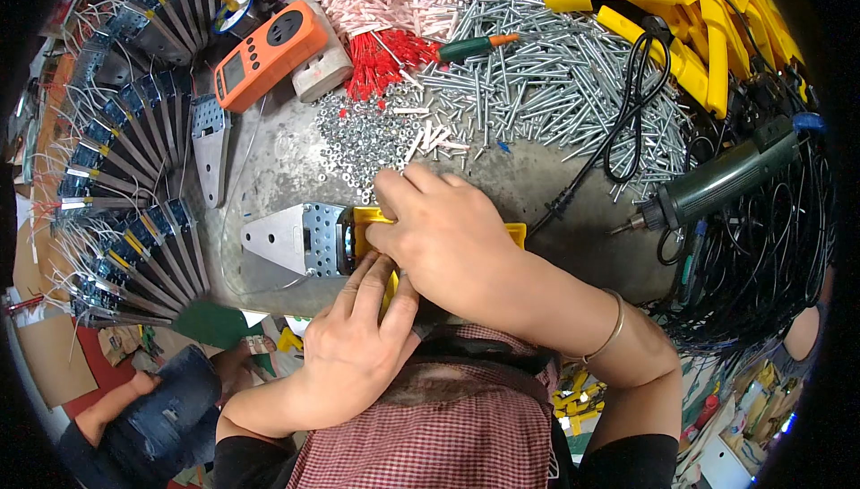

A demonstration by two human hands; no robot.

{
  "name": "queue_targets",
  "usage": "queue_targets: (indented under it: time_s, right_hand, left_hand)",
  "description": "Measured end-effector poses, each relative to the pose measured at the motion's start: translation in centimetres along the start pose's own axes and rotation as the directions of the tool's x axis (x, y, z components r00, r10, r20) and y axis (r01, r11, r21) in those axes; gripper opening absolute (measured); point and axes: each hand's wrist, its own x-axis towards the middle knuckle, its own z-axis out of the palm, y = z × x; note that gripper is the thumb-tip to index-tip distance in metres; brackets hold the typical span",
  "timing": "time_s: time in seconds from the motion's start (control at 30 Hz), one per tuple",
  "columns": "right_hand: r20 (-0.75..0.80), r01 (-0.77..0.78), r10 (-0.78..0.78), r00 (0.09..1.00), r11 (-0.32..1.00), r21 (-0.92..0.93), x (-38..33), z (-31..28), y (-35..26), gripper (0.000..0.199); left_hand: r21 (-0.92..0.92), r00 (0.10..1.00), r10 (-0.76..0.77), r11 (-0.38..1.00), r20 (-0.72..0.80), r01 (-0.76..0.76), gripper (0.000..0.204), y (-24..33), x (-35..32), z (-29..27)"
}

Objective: The person assembles wires and metal plates into a yellow plastic housing at a workbench, soldering the connections with a soldering iron and securing them with screws using an electric screwdriver.

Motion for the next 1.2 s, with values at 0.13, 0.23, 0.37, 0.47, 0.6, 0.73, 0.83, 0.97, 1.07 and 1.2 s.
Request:
queue_targets:
  time_s: [0.13,0.23,0.37,0.47,0.6,0.73,0.83,0.97,1.07,1.2]
  right_hand:
    - [0.066,0.031,-0.029,0.997,0.999,-0.032,-0.2,-0.2,0.1,0.020]
    - [0.062,-0.014,0.013,0.998,1.000,0.027,-0.9,-1.5,0.2,0.022]
    - [-0.084,-0.315,0.322,0.943,0.945,0.094,-4.9,-6.3,0.9,0.038]
    - [-0.110,-0.431,0.418,0.902,0.888,-0.161,-8.8,-6.1,0.6,0.038]
    - [-0.096,-0.381,0.371,0.923,0.857,-0.347,-10.9,-6.5,1.5,0.032]
    - [0.036,-0.265,0.270,0.962,0.958,-0.114,-10.3,-8.7,2.2,0.028]
    - [-0.109,-0.216,0.219,0.970,0.976,0.042,-8.8,-8.9,2.1,0.024]
    - [-0.064,-0.335,0.341,0.938,0.938,0.095,-8.2,-5.7,3.6,0.029]
    - [-0.040,-0.385,0.393,0.919,0.912,0.141,-8.5,-5.0,4.1,0.029]
    - [-0.042,-0.235,0.241,0.970,0.965,0.118,-8.8,-4.8,4.6,0.026]
  left_hand:
    - [0.020,0.998,0.046,0.999,-0.034,-0.045,0.035,-0.2,0.2,0.1]
    - [0.020,0.994,0.079,0.997,-0.072,-0.078,0.035,-1.0,0.7,0.2]
    - [0.041,0.975,0.137,0.990,-0.175,-0.132,0.027,-2.4,0.6,1.0]
    - [0.069,0.945,0.200,0.980,-0.260,-0.189,0.021,-2.8,1.1,1.8]
    - [0.106,0.910,0.222,0.975,-0.350,-0.197,0.018,-2.9,1.5,1.9]
    - [0.097,0.911,0.175,0.984,-0.373,-0.149,0.018,-2.7,1.6,2.3]
    - [0.078,0.901,0.138,0.990,-0.412,-0.116,0.032,-2.6,1.6,2.7]
    - [0.087,0.874,0.132,0.991,-0.467,-0.103,0.045,-2.5,2.4,2.9]
    - [0.159,0.878,0.200,0.977,-0.434,-0.144,0.045,-2.4,2.4,2.5]
    - [0.309,0.939,0.223,0.941,-0.263,-0.137,0.038,-1.8,2.4,2.2]
